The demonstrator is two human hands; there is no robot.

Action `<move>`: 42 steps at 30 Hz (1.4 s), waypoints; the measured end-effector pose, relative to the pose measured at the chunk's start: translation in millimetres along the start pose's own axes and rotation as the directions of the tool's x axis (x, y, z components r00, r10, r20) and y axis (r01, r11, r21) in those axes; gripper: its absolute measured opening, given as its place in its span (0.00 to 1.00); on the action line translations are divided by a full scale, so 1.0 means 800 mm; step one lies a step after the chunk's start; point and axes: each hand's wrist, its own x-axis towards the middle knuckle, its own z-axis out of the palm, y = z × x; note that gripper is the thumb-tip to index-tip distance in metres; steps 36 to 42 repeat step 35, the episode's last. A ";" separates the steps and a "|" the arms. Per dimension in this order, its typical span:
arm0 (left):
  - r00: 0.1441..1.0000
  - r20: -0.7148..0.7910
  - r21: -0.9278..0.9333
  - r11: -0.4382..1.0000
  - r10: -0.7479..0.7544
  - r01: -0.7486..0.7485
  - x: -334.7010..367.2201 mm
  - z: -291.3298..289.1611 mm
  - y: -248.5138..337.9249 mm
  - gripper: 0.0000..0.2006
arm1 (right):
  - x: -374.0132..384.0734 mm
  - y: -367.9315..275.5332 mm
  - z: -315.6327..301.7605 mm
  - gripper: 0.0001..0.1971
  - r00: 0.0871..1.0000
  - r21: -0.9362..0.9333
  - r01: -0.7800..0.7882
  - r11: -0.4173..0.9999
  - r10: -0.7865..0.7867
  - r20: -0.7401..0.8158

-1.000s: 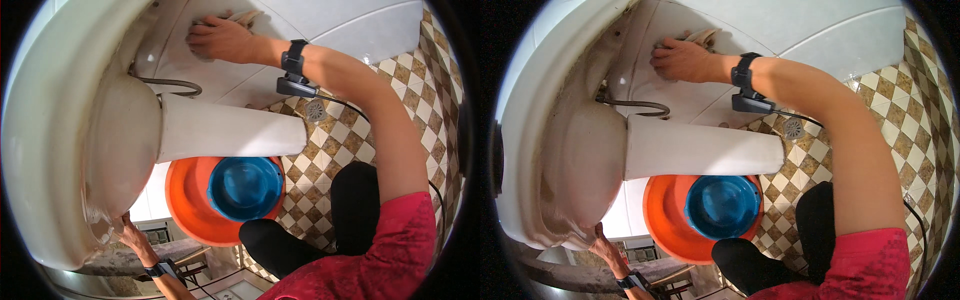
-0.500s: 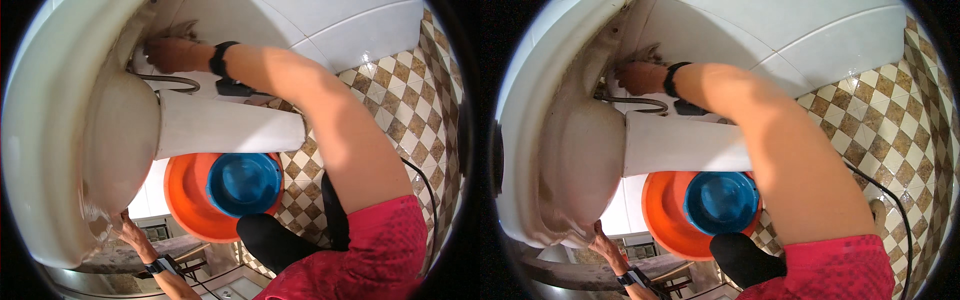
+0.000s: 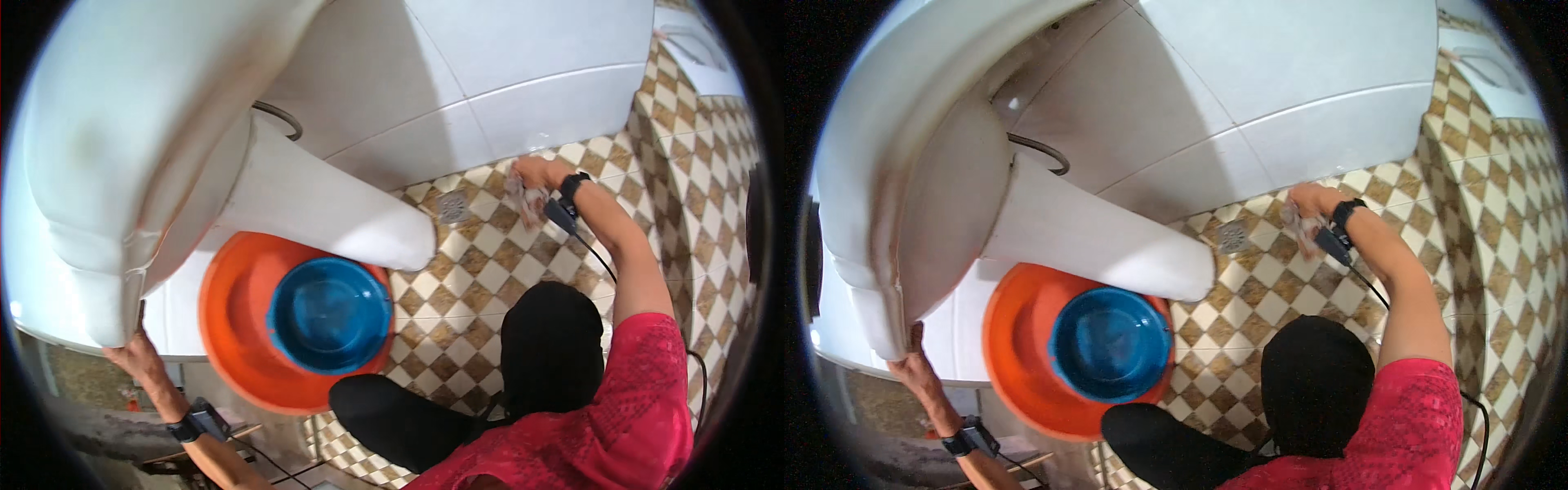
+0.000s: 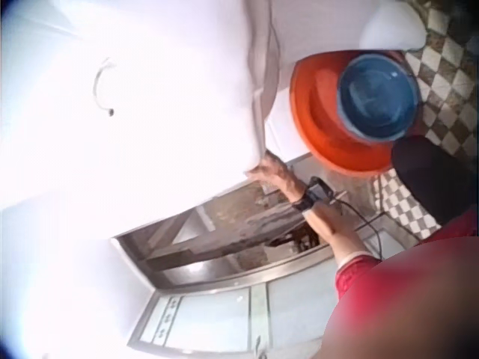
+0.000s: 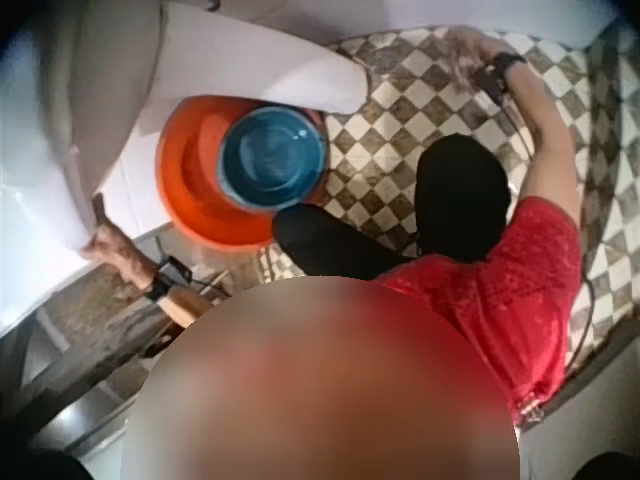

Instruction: Wiping wall tiles in a bathroom with a cloth after rinsing it in a sink.

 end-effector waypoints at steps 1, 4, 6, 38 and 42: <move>0.999 0.014 -0.109 0.993 -0.048 0.049 -0.001 0.003 -0.001 0.15 | -0.026 0.041 0.004 0.08 0.977 0.180 -0.032 0.983 -0.008 0.215; 0.998 -0.010 0.094 0.993 0.067 -0.066 -0.004 -0.004 0.012 0.20 | -0.092 0.017 -0.079 0.14 0.962 0.381 -0.097 0.920 -0.011 0.273; 0.971 0.123 0.052 0.976 0.203 -0.210 0.001 0.004 0.030 0.24 | -0.136 0.004 -0.154 0.15 0.936 0.497 -0.209 0.842 0.025 0.351; 0.955 0.243 0.077 0.978 0.168 -0.191 -0.003 -0.023 0.015 0.18 | -0.117 0.006 -0.227 0.18 0.969 -0.237 -0.248 0.939 0.243 -0.049; 0.955 0.243 0.077 0.978 0.168 -0.191 -0.003 -0.023 0.015 0.18 | -0.117 0.006 -0.227 0.18 0.969 -0.237 -0.248 0.939 0.243 -0.049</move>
